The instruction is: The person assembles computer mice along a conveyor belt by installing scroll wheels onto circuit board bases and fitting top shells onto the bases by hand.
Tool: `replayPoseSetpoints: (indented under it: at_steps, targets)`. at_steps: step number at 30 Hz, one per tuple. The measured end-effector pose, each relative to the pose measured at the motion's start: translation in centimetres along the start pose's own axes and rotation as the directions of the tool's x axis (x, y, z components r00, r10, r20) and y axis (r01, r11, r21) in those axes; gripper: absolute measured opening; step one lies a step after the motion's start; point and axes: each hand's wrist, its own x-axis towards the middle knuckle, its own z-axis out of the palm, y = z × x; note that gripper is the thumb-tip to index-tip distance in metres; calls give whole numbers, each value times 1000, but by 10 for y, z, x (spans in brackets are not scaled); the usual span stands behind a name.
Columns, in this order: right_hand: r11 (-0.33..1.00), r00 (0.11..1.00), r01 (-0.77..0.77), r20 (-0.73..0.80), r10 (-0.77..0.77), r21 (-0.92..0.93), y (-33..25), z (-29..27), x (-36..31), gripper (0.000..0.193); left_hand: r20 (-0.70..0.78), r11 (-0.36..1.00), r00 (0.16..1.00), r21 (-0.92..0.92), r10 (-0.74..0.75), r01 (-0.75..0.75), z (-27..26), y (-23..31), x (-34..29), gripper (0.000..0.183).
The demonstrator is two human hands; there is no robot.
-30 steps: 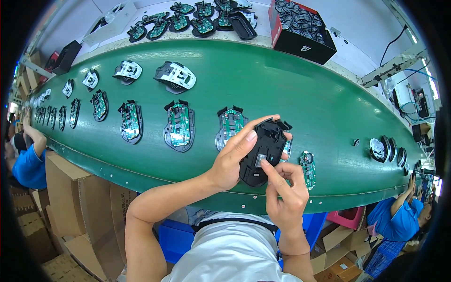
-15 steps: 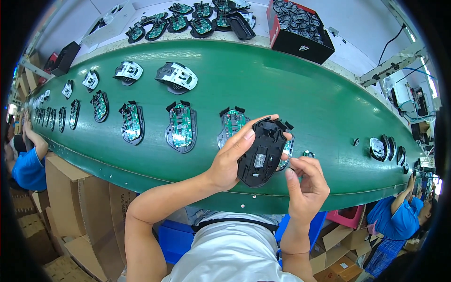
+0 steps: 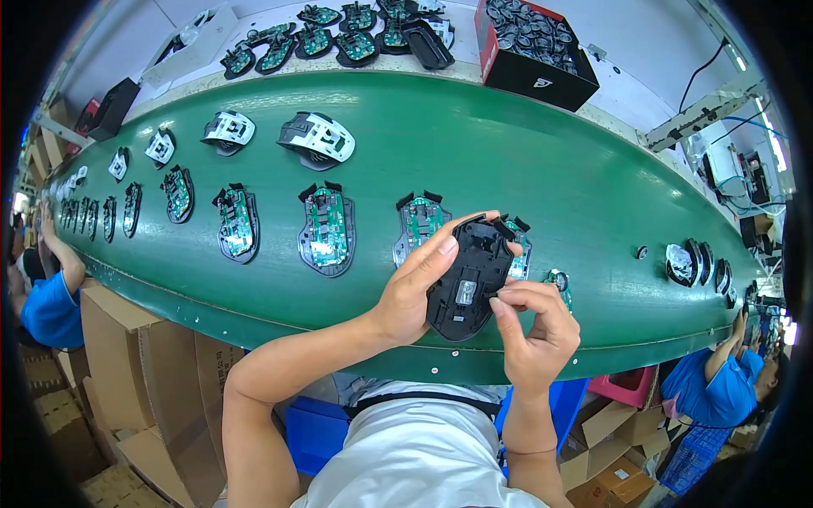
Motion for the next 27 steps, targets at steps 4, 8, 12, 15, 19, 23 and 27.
replayPoseSetpoints:
  at_steps: [4, 8, 12, 15, 19, 23, 27]
  targets:
    - [994, 1000, 2, 2, -1, -111, -5, 4, 5, 16, 0, 999, 1000, 36, -2, 2, -2, 0, -1, 54]
    - [981, 999, 14, 37, -7, -192, -7, 3, 8, 18, -7, 999, 1000, 29, -23, 23, -5, 0, -3, 53]
    - [986, 1000, -14, 19, 17, -166, -6, 3, 9, 22, -26, 1000, 999, 8, -27, 28, -4, 3, -3, 53]
    - [976, 999, 14, 47, -4, -218, -10, 4, 9, 23, -43, 995, 998, 86, -43, 46, -5, 4, -3, 58]
    - [977, 998, 33, 65, -20, -212, -12, 7, 8, 24, -26, 993, 999, 113, -34, 37, -5, 6, -5, 58]
    - [986, 999, 5, 41, 2, -168, -15, 9, 7, 23, -28, 996, 999, 83, -40, 43, -5, 8, -6, 58]
    - [981, 998, 30, 66, -18, -193, -11, 11, 5, 22, -22, 993, 999, 113, -41, 44, -7, 9, -7, 59]
